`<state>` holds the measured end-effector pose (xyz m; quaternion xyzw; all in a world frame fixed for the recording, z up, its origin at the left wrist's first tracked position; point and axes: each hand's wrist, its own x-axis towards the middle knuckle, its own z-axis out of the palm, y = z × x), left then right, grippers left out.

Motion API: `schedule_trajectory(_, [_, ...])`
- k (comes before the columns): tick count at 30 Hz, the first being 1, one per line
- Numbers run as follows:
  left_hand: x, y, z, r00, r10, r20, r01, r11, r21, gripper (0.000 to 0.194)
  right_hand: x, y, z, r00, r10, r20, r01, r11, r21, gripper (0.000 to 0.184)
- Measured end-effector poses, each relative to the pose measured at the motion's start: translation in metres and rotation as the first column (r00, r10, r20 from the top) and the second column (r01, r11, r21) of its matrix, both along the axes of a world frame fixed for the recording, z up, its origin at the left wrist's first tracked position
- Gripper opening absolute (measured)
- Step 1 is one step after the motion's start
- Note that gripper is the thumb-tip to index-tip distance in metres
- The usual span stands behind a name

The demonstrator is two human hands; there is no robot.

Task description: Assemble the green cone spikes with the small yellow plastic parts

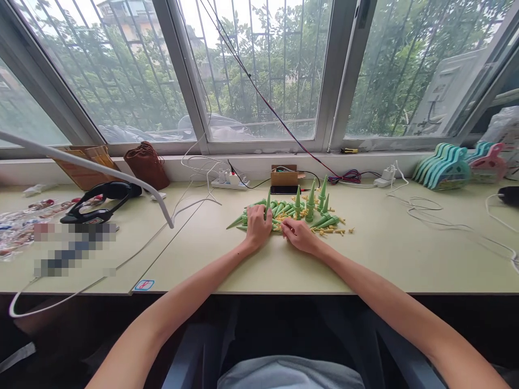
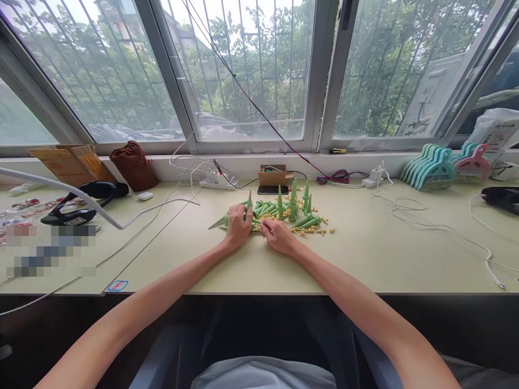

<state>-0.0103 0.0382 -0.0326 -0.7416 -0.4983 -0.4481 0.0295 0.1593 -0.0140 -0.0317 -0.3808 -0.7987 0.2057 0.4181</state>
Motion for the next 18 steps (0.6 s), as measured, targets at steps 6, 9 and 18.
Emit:
schedule_trajectory(6, [-0.004, -0.003, 0.007, 0.999, -0.022, 0.024, 0.02, 0.997, 0.075, 0.019, 0.003, 0.006, -0.002, 0.999, -0.041, -0.021, 0.042, 0.998, 0.036, 0.027])
schedule_trajectory(9, [-0.002, -0.007, 0.022, 0.989, -0.122, 0.08, 0.111, 0.986, 0.122, 0.018, 0.005, 0.008, -0.004, 0.996, -0.063, -0.055, 0.066, 0.996, 0.052, 0.026])
schedule_trajectory(18, [0.033, -0.011, 0.04, 0.922, -0.208, 0.327, 0.236, 0.971, -0.046, 0.032, 0.015, 0.02, -0.001, 0.951, -0.252, -0.179, 0.267, 0.961, 0.066, 0.026])
